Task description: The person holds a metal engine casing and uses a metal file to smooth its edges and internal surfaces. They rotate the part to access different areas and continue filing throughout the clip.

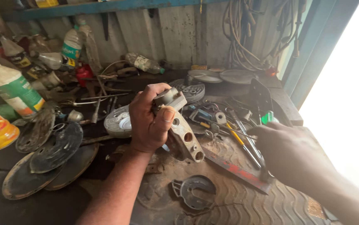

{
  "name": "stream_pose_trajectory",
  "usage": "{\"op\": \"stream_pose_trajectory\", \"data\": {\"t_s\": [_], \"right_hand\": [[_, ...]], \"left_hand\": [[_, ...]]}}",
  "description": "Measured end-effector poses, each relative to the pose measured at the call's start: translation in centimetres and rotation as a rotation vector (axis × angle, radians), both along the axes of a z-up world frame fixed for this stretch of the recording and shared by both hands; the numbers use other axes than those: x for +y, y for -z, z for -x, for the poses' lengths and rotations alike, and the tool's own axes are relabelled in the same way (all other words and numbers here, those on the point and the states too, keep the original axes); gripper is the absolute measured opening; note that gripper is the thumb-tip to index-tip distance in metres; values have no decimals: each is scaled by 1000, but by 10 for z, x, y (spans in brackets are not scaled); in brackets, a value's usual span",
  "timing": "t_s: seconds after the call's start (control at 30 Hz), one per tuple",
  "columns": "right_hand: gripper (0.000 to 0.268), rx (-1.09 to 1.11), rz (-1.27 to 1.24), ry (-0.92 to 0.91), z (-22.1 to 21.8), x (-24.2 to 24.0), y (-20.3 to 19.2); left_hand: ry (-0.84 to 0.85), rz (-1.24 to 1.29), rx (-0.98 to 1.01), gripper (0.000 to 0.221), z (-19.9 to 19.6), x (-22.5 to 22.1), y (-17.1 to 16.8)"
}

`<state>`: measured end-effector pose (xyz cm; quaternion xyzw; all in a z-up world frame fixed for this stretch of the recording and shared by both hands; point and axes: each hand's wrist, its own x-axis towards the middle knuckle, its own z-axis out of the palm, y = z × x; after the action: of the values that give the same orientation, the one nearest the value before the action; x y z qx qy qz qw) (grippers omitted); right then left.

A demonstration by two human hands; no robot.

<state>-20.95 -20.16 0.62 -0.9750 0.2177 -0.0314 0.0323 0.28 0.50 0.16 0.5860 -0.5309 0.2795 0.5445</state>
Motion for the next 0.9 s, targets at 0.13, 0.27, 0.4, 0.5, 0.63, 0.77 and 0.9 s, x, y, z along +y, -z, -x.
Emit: {"op": "stream_pose_trajectory", "data": {"t_s": [0.13, 0.27, 0.4, 0.5, 0.63, 0.77, 0.9], "right_hand": [[34, -80, 128, -173, -12, 21, 12], [25, 179, -93, -191, -11, 32, 35], [29, 145, -137, -127, -9, 34, 27], [44, 353, -90, -1, -8, 46, 5], [48, 300, -498, 109, -6, 44, -15], [27, 42, -808, 34, 10, 4, -4], [15, -506, -256, -608, 23, -20, 12]], "left_hand": [[8, 8, 42, 67, -4, 1, -2], [57, 18, 112, 67, -11, 7, 3], [5, 17, 52, 68, -10, 6, 0], [-4, 10, 50, 70, -5, 4, -5], [-25, -24, -10, 71, -3, 9, -12], [-3, -76, -20, 75, -2, 10, -13], [16, -102, -3, 71, 1, 8, -22]]}}
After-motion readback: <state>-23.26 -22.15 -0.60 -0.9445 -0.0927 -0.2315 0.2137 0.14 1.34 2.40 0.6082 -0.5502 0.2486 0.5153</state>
